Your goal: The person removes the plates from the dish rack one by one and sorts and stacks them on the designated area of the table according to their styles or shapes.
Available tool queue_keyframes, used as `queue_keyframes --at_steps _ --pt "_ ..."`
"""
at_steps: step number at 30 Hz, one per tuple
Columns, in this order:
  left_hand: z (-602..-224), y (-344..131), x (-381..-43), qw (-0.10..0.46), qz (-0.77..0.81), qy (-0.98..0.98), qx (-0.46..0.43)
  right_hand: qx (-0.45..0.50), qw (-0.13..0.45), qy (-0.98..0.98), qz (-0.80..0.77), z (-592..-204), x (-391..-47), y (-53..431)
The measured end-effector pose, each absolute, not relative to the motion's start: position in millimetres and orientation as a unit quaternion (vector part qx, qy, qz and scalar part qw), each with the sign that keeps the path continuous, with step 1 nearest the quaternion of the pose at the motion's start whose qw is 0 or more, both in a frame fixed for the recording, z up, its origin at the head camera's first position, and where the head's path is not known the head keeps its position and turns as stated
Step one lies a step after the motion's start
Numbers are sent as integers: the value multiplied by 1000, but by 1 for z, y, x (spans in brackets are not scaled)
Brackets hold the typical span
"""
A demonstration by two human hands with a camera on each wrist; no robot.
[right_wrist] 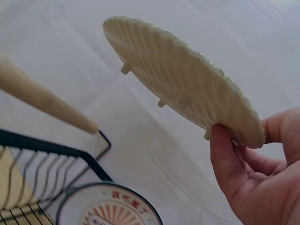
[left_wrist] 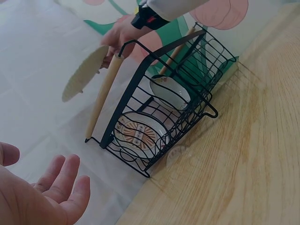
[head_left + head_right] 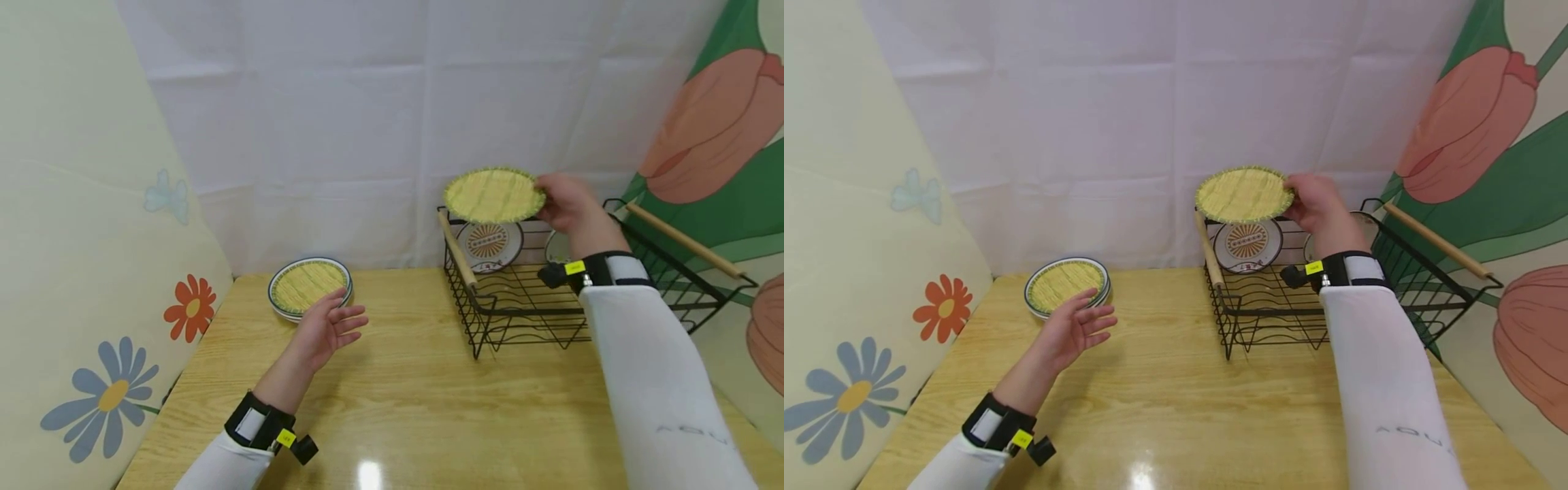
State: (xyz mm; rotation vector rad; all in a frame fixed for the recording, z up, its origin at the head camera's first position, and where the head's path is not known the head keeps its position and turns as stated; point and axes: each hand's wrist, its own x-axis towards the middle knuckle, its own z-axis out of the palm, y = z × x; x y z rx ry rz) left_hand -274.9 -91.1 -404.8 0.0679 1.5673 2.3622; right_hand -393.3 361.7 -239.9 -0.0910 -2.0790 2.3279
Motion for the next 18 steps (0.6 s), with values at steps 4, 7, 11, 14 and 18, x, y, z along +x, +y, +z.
queue_keyframes --at_steps 4,7,11,14,18 --pt "-404 -90 -275 153 823 547 21 -23 -11 -620 784 -247 -382 351" --pt "-403 -89 -275 153 821 550 20 -13 -19 -586 810 -255 -370 341" --pt "-403 -89 -275 152 818 554 21 7 -24 -549 836 -267 -352 329" --pt "-403 -89 -275 153 817 555 22 22 -34 -513 857 -276 -338 320" --pt "-403 -89 -274 155 816 557 23 31 -37 -469 882 -287 -319 305"
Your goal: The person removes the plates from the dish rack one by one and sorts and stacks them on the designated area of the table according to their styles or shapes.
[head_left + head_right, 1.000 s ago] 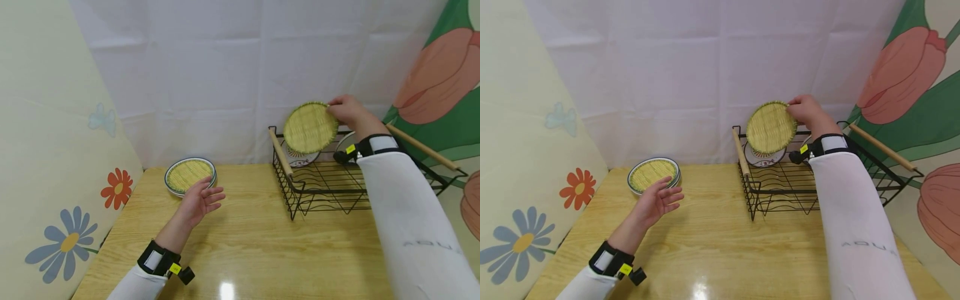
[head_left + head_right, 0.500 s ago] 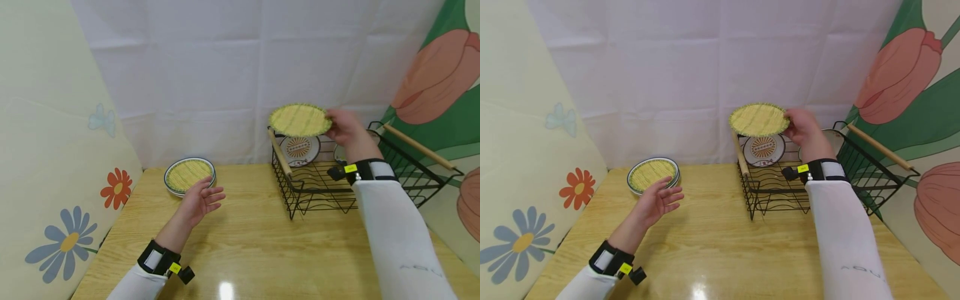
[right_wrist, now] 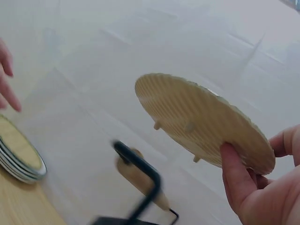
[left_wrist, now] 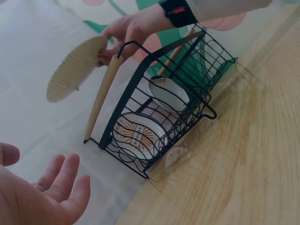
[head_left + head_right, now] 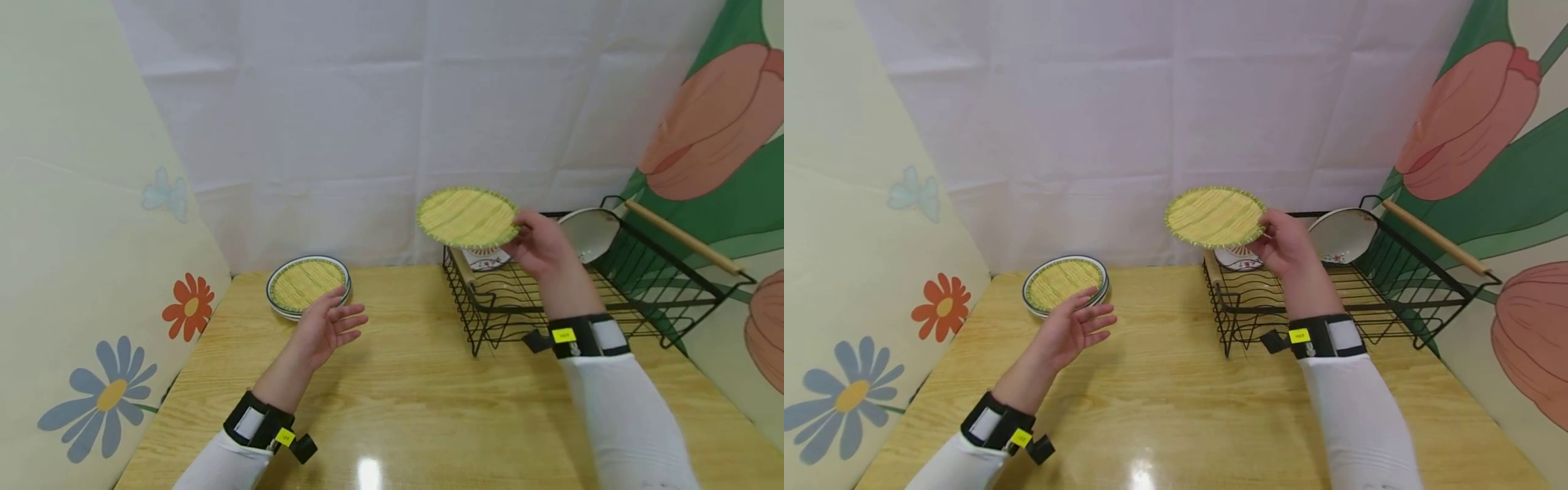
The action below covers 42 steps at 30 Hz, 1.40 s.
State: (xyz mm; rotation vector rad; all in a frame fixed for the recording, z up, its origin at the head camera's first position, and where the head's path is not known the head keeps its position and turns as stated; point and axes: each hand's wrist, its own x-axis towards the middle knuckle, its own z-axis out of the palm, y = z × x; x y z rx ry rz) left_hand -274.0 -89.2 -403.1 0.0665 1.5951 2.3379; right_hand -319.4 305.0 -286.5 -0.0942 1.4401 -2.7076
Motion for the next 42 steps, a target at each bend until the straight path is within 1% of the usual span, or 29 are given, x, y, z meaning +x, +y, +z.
queue_keyframes --at_steps 3,7,17,22,26,30,37,42 --pt "-403 -90 -273 155 816 557 21 -40 36 447 -893 -292 -306 293" --pt "-404 -91 -272 155 817 555 22 -57 49 433 -898 -299 -290 279" --pt "-400 -89 -268 141 829 541 20 -69 56 491 -867 -309 -259 256" --pt "-396 -87 -264 148 828 540 33 -87 54 502 -859 -311 -244 246" --pt "-394 -86 -262 154 828 537 43 -96 63 505 -855 -311 -234 237" --pt "-391 -86 -259 153 832 530 51 -99 78 513 -849 -312 -228 223" --pt "-380 -90 -253 133 854 501 44 -81 102 531 -837 -325 -224 199" --pt "-370 -98 -246 141 864 475 89 -67 124 537 -832 -337 -227 189"
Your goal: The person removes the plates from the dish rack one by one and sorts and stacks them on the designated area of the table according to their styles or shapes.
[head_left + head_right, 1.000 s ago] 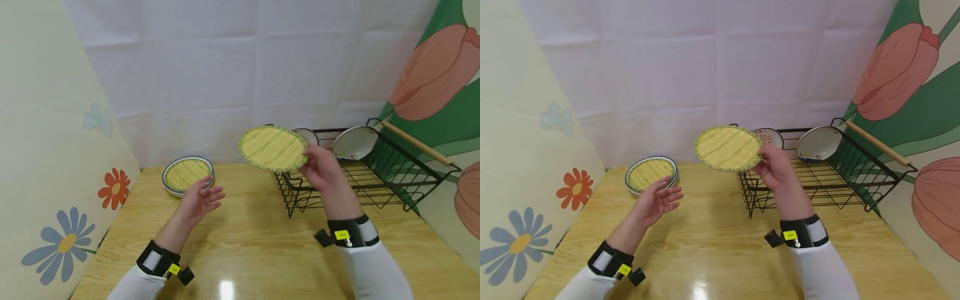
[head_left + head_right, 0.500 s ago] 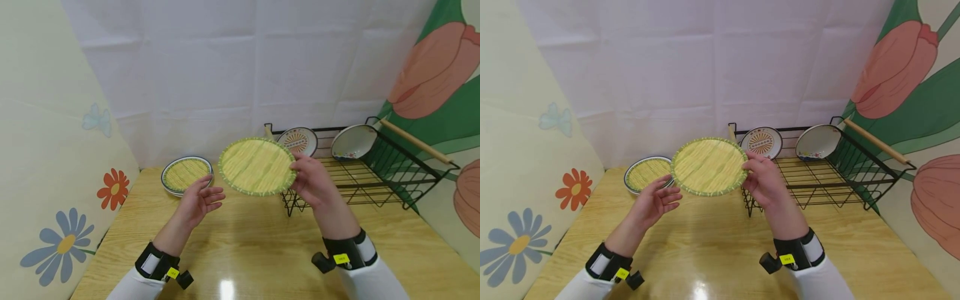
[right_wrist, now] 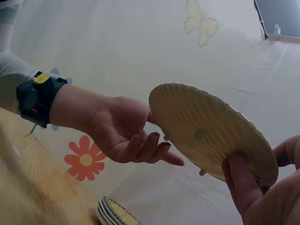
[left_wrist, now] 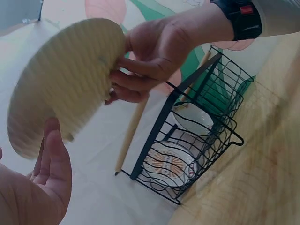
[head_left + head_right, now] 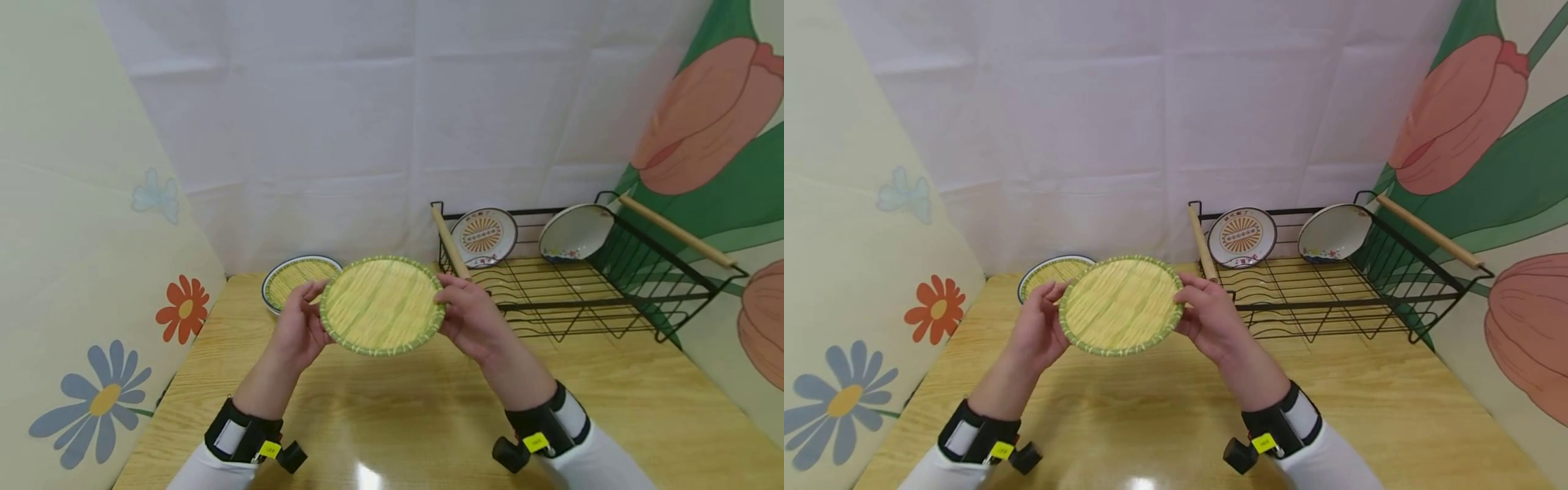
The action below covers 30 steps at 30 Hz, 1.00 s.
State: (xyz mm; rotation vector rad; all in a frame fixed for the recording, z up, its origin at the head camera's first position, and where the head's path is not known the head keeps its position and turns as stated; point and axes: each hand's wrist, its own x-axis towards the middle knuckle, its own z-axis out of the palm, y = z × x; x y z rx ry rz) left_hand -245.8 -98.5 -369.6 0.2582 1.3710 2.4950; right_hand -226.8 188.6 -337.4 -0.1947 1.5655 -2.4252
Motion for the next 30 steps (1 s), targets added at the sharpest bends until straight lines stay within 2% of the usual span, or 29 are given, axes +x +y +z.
queue_keyframes --at_steps 9,30 --pt "-365 -109 -247 189 842 473 176 -40 135 548 -825 -351 -234 180" --pt "-364 -114 -246 226 823 491 174 -49 156 540 -826 -356 -240 184"
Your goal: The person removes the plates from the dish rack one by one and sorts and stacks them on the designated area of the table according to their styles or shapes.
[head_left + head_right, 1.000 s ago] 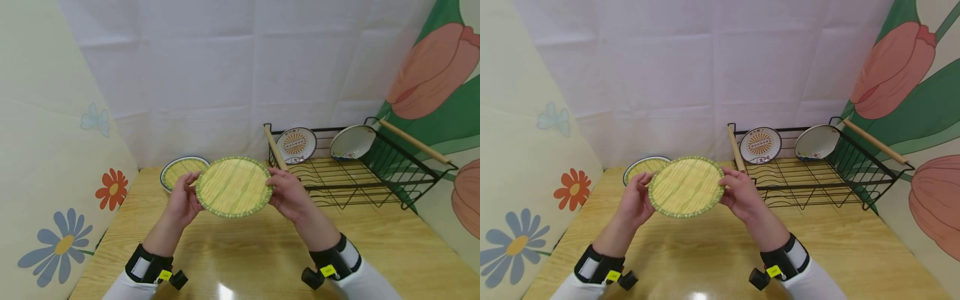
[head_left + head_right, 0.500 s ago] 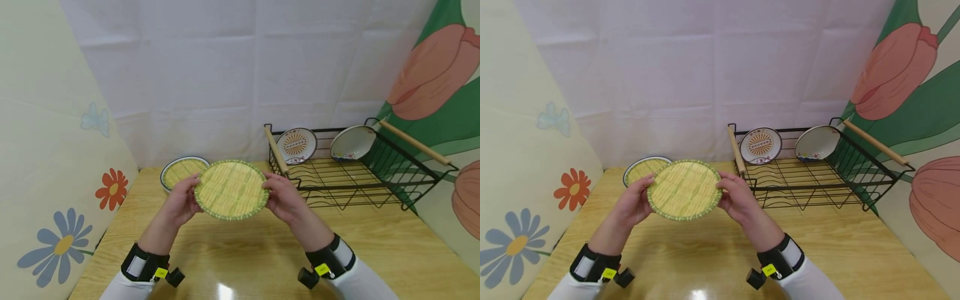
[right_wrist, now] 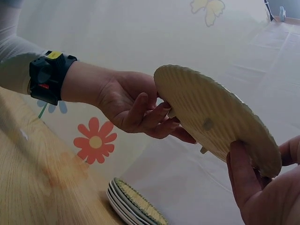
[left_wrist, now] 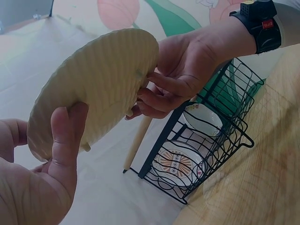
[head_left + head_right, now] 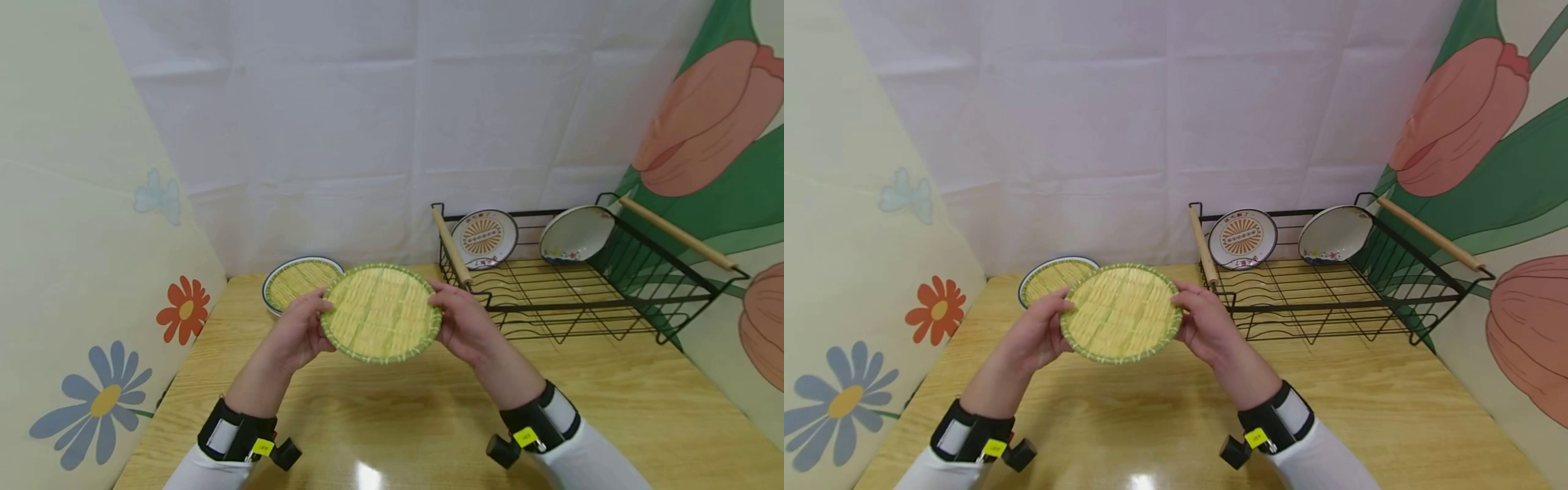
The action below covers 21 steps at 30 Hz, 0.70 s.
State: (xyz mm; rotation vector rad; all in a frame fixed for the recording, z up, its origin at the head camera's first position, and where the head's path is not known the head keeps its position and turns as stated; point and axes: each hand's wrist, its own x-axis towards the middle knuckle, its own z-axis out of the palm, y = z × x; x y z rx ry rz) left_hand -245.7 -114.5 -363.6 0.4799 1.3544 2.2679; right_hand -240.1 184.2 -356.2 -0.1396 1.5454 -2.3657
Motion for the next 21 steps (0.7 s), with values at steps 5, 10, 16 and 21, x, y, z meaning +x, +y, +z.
queue_keyframes --at_steps 5,10,16,21 --pt "-363 -114 -245 230 821 494 171 -48 156 537 -827 -359 -242 186" --pt "-364 -114 -246 230 816 503 166 -51 155 538 -827 -359 -242 186" --pt "-366 -113 -248 229 818 500 168 -45 157 536 -828 -360 -244 186" --pt "-369 -111 -250 226 818 503 163 -40 156 532 -832 -362 -246 186"
